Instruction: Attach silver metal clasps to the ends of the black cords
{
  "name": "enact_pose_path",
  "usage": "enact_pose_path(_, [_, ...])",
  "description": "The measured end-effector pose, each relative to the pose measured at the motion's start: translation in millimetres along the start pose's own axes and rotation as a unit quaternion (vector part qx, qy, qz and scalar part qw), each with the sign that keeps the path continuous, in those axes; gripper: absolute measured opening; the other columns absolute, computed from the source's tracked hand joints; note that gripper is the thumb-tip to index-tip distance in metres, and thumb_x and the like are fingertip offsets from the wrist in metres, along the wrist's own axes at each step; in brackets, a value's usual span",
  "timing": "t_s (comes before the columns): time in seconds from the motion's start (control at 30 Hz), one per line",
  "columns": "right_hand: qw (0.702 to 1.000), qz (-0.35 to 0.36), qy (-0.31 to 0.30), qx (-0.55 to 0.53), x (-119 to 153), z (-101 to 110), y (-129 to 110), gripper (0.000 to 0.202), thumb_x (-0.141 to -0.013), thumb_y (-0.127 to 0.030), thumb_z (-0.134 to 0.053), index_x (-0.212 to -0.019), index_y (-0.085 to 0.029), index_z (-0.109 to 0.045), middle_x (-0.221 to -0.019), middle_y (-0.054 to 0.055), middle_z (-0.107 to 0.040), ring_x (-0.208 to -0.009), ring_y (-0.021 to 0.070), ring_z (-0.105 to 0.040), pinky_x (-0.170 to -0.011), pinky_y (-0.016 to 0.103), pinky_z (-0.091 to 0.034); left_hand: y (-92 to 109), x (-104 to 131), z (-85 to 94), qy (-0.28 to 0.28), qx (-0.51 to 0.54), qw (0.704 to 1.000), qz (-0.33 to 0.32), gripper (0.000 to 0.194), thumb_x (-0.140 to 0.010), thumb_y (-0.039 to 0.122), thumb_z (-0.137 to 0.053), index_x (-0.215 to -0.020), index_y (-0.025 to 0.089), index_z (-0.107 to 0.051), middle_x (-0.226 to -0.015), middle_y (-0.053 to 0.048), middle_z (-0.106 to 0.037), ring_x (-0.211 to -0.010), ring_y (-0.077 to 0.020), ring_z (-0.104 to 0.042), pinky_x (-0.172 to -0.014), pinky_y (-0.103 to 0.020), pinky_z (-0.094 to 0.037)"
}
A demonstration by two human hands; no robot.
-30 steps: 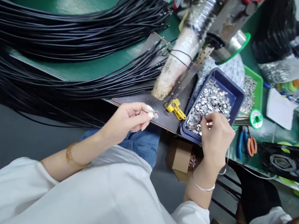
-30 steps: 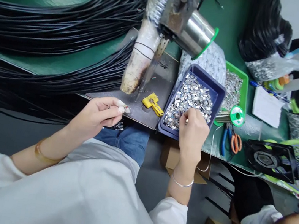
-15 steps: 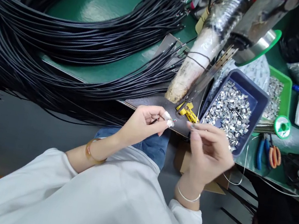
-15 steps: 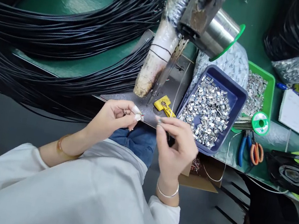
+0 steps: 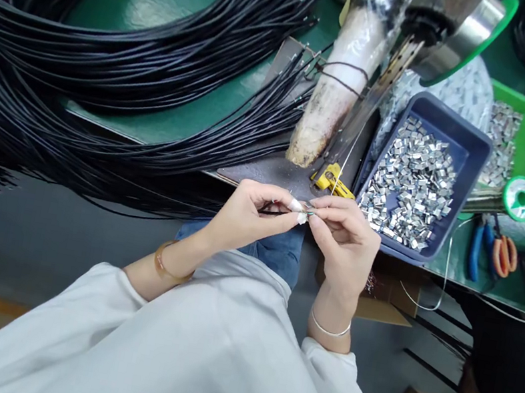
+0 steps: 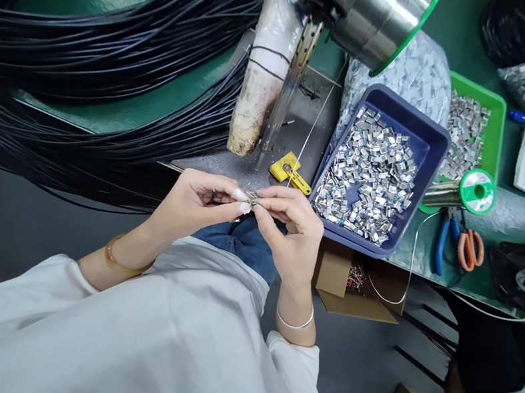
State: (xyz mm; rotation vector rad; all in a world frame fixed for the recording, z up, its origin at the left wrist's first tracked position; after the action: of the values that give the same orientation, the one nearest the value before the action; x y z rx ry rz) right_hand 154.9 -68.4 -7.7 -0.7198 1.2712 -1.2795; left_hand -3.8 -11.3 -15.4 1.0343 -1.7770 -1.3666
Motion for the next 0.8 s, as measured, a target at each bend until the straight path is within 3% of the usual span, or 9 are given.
enact_pose_path(0.1, [0.998, 0.029, -0.008, 0.058, 1.5, 3.2, -2.8, 0.017, -0.087, -0.011, -0.071, -0.094, -0.026, -0.075, -0.100, 0.000, -0.073, -0.093, 0.0129, -0.071, -0.080, 0.028, -0.062, 1.1, 0.0, 2.8, -0.016, -0.099, 0.993, -0.070, 0.008, -0.080, 0.017, -0.073, -0.076, 0.011, -0.076, -0.067, -0.003, -0.069, -0.057, -0.0077, -0.055, -0.053, -0.018, -0.044])
enact_pose_path(0.23, [0.982, 0.087, 0.005, 0.169, 4.1, 4.5, -6.5, 0.017, -0.087, -0.009, -0.070, -0.095, -0.024, -0.074, -0.102, 0.001, -0.074, -0.097, 0.0150, -0.071, -0.089, 0.034, -0.061, 1.1, 1.1, 5.6, -0.019, -0.243, 0.947, -0.208, 0.010, -0.085, 0.012, -0.067, -0.080, 0.012, -0.076, -0.062, -0.001, -0.065, -0.055, -0.0067, -0.051, -0.052, -0.018, -0.038])
enact_pose_path(0.33, [0.991, 0.056, 0.014, 0.123, 6.5, 2.1, -6.2, 0.015, -0.087, -0.009, -0.069, -0.091, -0.024, -0.073, -0.102, 0.001, -0.073, -0.096, 0.0160, -0.072, -0.087, 0.035, -0.062, -0.3, 4.3, 3.2, -0.021, -0.274, 0.934, -0.229, 0.012, -0.089, 0.014, -0.063, -0.084, 0.013, -0.074, -0.068, -0.002, -0.068, -0.058, -0.0078, -0.054, -0.054, -0.019, -0.039])
enact_pose_path(0.4, [0.996, 0.037, 0.031, 0.077, 8.8, -1.1, -6.5, 0.014, -0.087, -0.010, -0.069, -0.089, -0.024, -0.072, -0.103, 0.001, -0.072, -0.095, 0.0165, -0.073, -0.086, 0.036, -0.063, -0.9, 6.9, -0.2, -0.025, -0.234, 0.953, -0.192, 0.014, -0.092, 0.019, -0.062, -0.084, 0.014, -0.072, -0.067, -0.001, -0.068, -0.056, -0.0077, -0.053, -0.052, -0.019, -0.038])
enact_pose_path(0.5, [0.991, 0.072, 0.072, 0.091, 12.4, -7.4, -8.6, 0.015, -0.086, -0.010, -0.070, -0.090, -0.024, -0.072, -0.103, 0.001, -0.072, -0.095, 0.0169, -0.073, -0.086, 0.038, -0.064, -1.5, 9.6, -4.9, -0.052, -0.080, 0.993, -0.071, 0.024, -0.094, 0.032, -0.063, -0.079, 0.014, -0.066, -0.059, 0.001, -0.061, -0.051, -0.0071, -0.050, -0.050, -0.018, -0.039])
enact_pose_path(0.63, [0.980, 0.109, 0.096, 0.136, 12.0, -12.1, -7.9, 0.016, -0.086, -0.009, -0.071, -0.092, -0.024, -0.072, -0.103, 0.001, -0.074, -0.095, 0.0170, -0.073, -0.085, 0.038, -0.065, -1.9, 8.7, -2.9, -0.064, 0.075, 0.993, 0.070, 0.033, -0.087, 0.044, -0.074, -0.078, 0.014, -0.065, -0.054, 0.001, -0.060, -0.045, -0.0062, -0.046, -0.043, -0.018, -0.032])
enact_pose_path(0.7, [0.980, 0.100, 0.113, 0.127, 10.0, -10.3, -5.7, 0.015, -0.088, -0.010, -0.069, -0.094, -0.024, -0.072, -0.101, 0.001, -0.074, -0.094, 0.0175, -0.073, -0.084, 0.039, -0.065, -2.4, 6.7, 1.1, -0.046, 0.087, 0.990, 0.098, 0.030, -0.084, 0.043, -0.076, -0.083, 0.014, -0.069, -0.052, 0.002, -0.058, -0.042, -0.0048, -0.040, -0.040, -0.018, -0.024])
enact_pose_path(0.8, [0.969, 0.131, 0.161, 0.135, 9.2, -5.6, -5.8, 0.020, -0.095, -0.011, -0.060, -0.104, -0.025, -0.070, -0.101, 0.002, -0.074, -0.095, 0.0189, -0.074, -0.081, 0.041, -0.067, -1.4, 3.4, 5.5, 0.003, 0.069, 0.994, 0.090, 0.023, -0.082, 0.038, -0.077, -0.085, 0.015, -0.075, -0.050, 0.004, -0.052, -0.043, -0.0045, -0.036, -0.042, -0.019, -0.022])
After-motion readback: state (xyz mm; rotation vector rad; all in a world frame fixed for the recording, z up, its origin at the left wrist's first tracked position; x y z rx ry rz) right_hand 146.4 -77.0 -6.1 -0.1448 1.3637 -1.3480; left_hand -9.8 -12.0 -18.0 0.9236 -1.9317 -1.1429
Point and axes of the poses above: each hand's wrist, its own x-axis away from the middle knuckle, its own z-axis out of the back of the hand, y = z × x, the point moved 1 cm from there along -x, towards the middle knuckle
